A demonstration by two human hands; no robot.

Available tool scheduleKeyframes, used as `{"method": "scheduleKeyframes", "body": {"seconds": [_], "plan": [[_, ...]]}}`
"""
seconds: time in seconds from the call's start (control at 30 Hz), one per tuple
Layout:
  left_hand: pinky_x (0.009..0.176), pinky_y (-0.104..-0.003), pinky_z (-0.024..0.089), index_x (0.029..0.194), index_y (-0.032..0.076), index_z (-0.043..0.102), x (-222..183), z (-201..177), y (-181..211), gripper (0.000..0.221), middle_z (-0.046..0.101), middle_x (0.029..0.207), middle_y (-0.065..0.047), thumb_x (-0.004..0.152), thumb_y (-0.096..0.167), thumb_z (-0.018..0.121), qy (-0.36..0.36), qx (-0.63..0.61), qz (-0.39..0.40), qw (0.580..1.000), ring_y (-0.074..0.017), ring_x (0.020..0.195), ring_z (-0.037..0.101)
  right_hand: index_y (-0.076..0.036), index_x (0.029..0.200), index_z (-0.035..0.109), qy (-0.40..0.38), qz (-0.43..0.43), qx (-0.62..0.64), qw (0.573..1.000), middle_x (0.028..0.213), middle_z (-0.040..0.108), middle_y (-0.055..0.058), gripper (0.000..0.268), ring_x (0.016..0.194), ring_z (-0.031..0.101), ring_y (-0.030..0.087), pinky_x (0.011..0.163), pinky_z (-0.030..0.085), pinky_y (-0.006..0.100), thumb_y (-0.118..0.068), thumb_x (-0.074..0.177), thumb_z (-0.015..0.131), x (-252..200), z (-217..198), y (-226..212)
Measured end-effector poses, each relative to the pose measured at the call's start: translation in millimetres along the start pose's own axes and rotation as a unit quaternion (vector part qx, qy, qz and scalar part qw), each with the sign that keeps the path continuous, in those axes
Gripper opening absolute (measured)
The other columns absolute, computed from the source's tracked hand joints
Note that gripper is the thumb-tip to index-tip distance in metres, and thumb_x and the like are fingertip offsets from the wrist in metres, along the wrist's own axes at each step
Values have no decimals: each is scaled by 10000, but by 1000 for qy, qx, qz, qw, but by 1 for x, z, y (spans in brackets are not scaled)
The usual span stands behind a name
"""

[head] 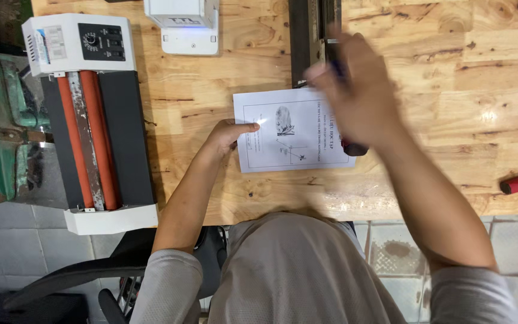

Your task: The person assembles printed sheets into booklets, places them into plastic sleeves, and uses a hammer to flatten the spine. The person repeats this process for multiple booklets on a wooden workbench.

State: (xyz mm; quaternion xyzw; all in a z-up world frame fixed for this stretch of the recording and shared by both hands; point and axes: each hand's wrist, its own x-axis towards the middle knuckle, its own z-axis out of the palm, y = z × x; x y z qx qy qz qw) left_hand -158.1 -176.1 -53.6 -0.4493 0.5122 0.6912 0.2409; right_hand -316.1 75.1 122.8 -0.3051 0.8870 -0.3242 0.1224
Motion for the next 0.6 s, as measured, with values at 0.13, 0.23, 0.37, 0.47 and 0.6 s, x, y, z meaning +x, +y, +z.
{"method": "scheduleKeyframes", "body": {"seconds": [0.13, 0.23, 0.37, 0.47, 0.6], "plan": [[639, -332, 372, 1119, 26, 769, -10, 0, 9, 390, 786, 1025, -120, 775, 187, 857, 48, 74, -2, 996, -189, 786, 647, -36, 1597, 308, 91, -52, -161, 981, 1664, 294, 285, 769, 1573, 166, 440, 1207, 17, 661, -414, 1022, 651, -24, 53, -14], [715, -357, 541, 1099, -51, 745, -12, -4, 3, 388, 787, 993, -157, 798, 177, 833, -23, 34, 18, 999, -274, 885, 724, -44, 1635, 224, 166, -116, -40, 978, 1671, 243, 279, 770, 1595, 179, 414, 1258, 38, 642, -320, 1046, 637, -37, 69, 22], [845, -354, 596, 1135, -45, 717, 7, 0, 5, 437, 784, 1047, -123, 750, 122, 838, -35, -27, 55, 998, -238, 979, 750, -84, 1607, 316, 145, 155, 473, 855, 1618, 409, 150, 658, 1514, 391, 305, 1272, 277, 479, -280, 1037, 579, -32, 55, 83], [858, -380, 601, 1158, -94, 695, 5, -11, -21, 457, 772, 1072, -169, 790, 139, 833, -46, -35, 40, 998, -271, 979, 746, -62, 1477, 420, 86, 310, 373, 870, 1422, 514, 114, 559, 1303, 488, 248, 1082, 378, 412, -250, 997, 637, -29, 62, 132], [835, -378, 604, 1205, -61, 662, 2, -7, -16, 499, 760, 1097, -160, 782, 143, 829, -24, -8, 53, 998, -262, 989, 742, -33, 1302, 559, -7, 379, 349, 857, 1161, 655, 66, 428, 1021, 618, 171, 830, 512, 323, -209, 944, 714, -26, 83, 176]]}}
